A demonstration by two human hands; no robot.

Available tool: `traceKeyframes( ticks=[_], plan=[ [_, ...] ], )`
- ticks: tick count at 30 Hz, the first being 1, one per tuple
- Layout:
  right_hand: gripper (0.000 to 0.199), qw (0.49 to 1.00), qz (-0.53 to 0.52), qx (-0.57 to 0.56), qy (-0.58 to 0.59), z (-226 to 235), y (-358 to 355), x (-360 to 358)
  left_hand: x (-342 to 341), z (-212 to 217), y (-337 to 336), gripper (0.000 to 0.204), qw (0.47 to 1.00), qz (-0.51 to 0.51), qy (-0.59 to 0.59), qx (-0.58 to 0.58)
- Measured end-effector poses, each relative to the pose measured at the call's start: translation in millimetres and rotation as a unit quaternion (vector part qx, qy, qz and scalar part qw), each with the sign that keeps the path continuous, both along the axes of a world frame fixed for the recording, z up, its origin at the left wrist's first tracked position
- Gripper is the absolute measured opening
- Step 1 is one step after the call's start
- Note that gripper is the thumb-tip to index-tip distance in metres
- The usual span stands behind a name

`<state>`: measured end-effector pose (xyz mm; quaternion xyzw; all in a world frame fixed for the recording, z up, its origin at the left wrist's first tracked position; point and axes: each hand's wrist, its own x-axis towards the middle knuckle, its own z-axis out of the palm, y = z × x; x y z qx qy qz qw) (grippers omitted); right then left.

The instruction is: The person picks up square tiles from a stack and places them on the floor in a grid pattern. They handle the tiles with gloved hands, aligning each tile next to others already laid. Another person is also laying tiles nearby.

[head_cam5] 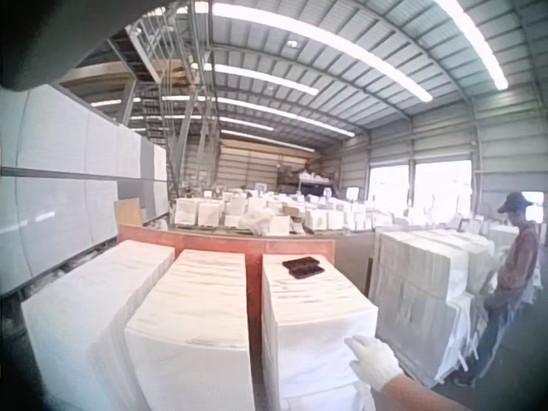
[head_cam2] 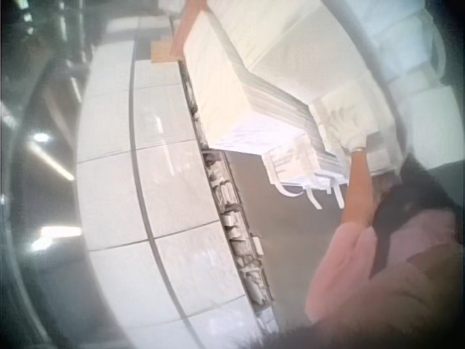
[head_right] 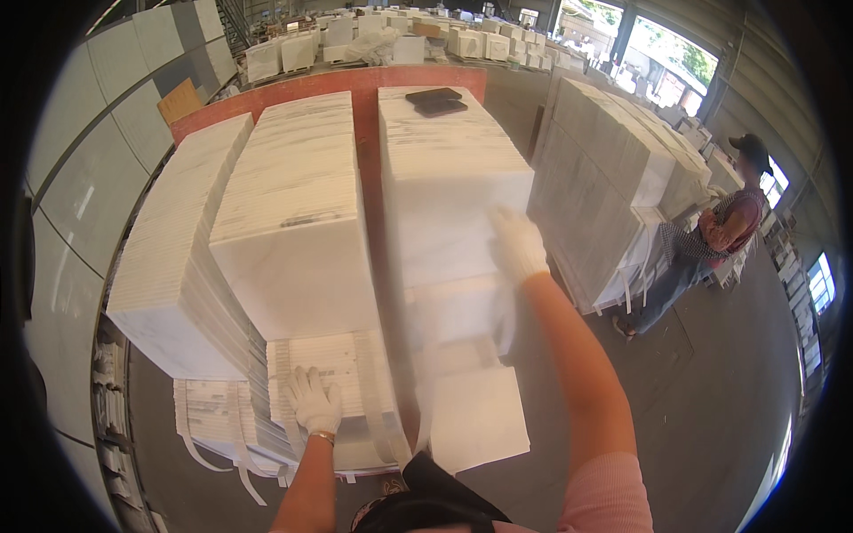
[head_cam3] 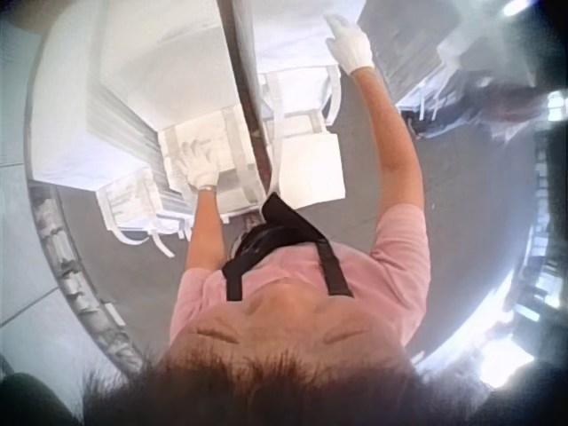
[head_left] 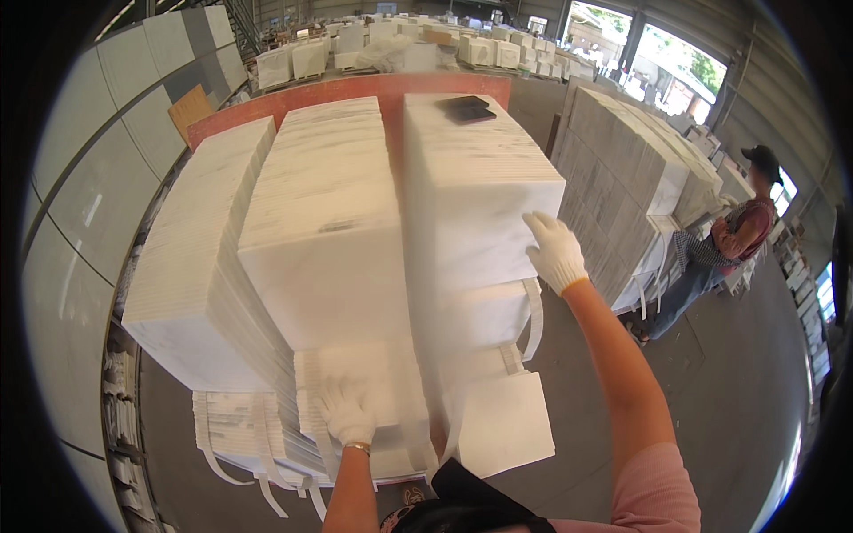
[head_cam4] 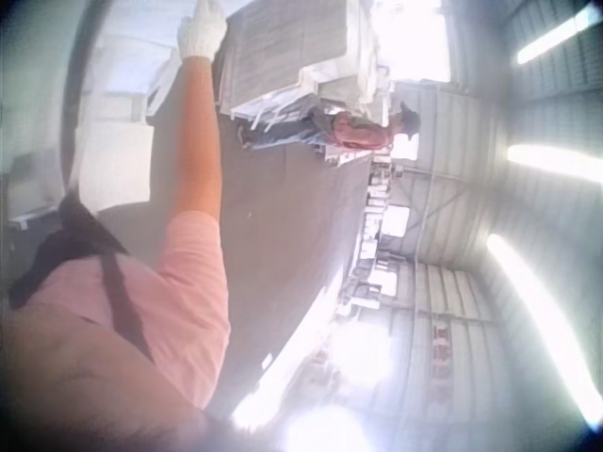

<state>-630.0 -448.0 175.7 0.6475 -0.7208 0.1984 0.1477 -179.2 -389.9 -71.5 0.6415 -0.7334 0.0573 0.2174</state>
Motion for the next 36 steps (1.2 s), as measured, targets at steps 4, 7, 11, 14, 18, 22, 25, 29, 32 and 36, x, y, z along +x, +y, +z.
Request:
traceKeyframes(
  ticks=[4, 7, 11, 14, 18, 22, 25, 29, 32, 36],
  plan=[
    [0.062, 0.998, -0.027, -0.020, 0.049, 17, -66, -28, -1, 2, -2, 0.059, 0.999, -0.005, 0.016, 0.044],
    [0.048, 0.990, 0.051, -0.096, 0.092, 16, -86, -34, -2, 7, -4, 0.058, 0.998, -0.017, 0.026, 0.058],
    [0.044, 0.989, 0.048, -0.111, 0.079, 14, -89, -30, -4, 14, -2, 0.056, 0.999, -0.024, 0.016, 0.027],
    [0.046, 0.991, 0.043, -0.116, 0.060, 16, -89, -28, -6, 16, -3, 0.057, 0.999, -0.010, 0.022, 0.047],
    [0.044, 0.992, 0.047, -0.106, 0.043, 18, -89, -29, -5, 13, -3, 0.060, 0.998, -0.007, 0.016, 0.068],
    [0.039, 0.996, 0.022, -0.088, 0.026, 17, -84, -29, -3, 7, -3, 0.062, 0.998, -0.008, -0.014, 0.053],
    [0.039, 0.995, 0.023, -0.078, 0.058, 28, -82, -30, -2, 5, -2, 0.063, 0.998, -0.005, 0.003, 0.056],
    [0.044, 0.986, -0.022, 0.089, 0.138, 64, -89, -34, -3, 8, -2, 0.064, 0.998, -0.011, 0.017, 0.057],
    [0.050, 0.948, 0.017, 0.270, 0.165, 78, -85, -34, -4, 13, -3, 0.064, 0.998, -0.014, 0.020, 0.066],
    [0.040, 0.911, 0.043, 0.346, 0.220, 66, -62, -31, -5, 17, -3, 0.057, 0.999, -0.023, 0.013, 0.046]
  ],
)
